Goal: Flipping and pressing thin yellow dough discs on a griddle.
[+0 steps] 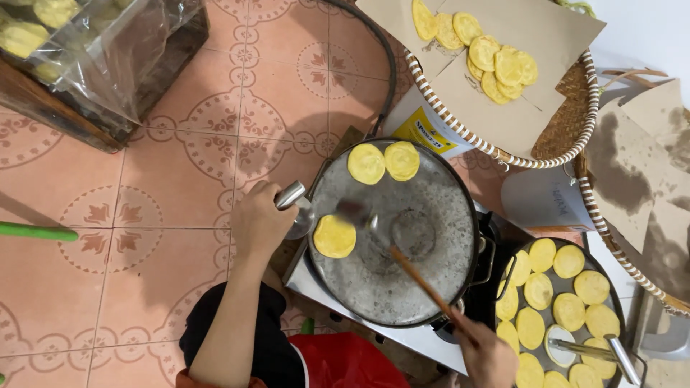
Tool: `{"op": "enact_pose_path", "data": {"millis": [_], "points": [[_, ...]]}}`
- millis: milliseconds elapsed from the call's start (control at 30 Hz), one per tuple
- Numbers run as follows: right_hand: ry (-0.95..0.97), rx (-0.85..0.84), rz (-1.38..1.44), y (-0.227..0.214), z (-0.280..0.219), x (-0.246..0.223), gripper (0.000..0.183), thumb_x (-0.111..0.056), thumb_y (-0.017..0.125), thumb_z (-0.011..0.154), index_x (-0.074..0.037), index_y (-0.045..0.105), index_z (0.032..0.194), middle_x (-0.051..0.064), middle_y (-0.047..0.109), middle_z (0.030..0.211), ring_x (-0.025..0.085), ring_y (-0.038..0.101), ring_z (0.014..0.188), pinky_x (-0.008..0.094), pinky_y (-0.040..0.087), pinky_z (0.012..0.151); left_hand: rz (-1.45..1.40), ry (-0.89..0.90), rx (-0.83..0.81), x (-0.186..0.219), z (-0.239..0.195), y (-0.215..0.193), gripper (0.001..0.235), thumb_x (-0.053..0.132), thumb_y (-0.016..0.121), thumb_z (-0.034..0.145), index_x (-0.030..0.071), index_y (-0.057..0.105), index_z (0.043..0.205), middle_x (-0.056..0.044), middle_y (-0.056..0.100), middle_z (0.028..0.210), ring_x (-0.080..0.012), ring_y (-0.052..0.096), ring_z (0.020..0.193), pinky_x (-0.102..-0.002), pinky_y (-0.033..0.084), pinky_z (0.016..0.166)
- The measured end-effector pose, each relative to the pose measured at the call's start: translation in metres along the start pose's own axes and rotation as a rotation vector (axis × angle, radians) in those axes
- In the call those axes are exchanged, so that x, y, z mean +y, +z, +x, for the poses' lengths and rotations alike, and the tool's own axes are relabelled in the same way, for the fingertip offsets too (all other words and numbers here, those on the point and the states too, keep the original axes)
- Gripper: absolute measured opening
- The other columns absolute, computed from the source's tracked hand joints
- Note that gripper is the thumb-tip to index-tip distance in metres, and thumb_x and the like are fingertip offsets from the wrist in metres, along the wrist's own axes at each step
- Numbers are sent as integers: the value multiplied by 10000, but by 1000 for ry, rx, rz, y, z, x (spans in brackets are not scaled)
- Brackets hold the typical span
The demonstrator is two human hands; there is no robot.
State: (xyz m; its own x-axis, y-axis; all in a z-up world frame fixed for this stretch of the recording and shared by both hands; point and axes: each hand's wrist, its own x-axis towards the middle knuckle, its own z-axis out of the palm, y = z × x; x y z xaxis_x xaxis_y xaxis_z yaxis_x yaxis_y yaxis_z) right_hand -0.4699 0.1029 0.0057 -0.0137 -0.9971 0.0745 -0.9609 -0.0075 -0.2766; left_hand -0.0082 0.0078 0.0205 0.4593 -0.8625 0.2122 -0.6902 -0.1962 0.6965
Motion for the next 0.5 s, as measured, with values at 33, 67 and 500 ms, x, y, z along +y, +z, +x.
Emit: {"op": "enact_pose_path", "data": {"millis": [33,67,500], "points": [[18,-33,2,-6,-13,8,446,-257,824,715,-359,780,1147,29,780,845,257,743,708,379,572,645,3,25,31,1,0,-1,171,172,769,709,58,716,826,-103,710,867,-350,690,767,-463,536,677],[25,-33,-1,2,-15,6,446,-257,824,715,-359,780,1147,29,780,845,257,743,708,379,572,645,0,28,24,0,-1,0,171,172,769,709,58,716,826,-103,710,867,-350,690,767,-463,536,677],[420,-339,126,-27,14,6,400,-267,804,825,-267,773,1224,160,774,839,333,775,760,419,592,706,21,78,93,1,0,3,161,183,753,718,55,697,796,-115,702,867,-366,678,786,-483,529,681]]}}
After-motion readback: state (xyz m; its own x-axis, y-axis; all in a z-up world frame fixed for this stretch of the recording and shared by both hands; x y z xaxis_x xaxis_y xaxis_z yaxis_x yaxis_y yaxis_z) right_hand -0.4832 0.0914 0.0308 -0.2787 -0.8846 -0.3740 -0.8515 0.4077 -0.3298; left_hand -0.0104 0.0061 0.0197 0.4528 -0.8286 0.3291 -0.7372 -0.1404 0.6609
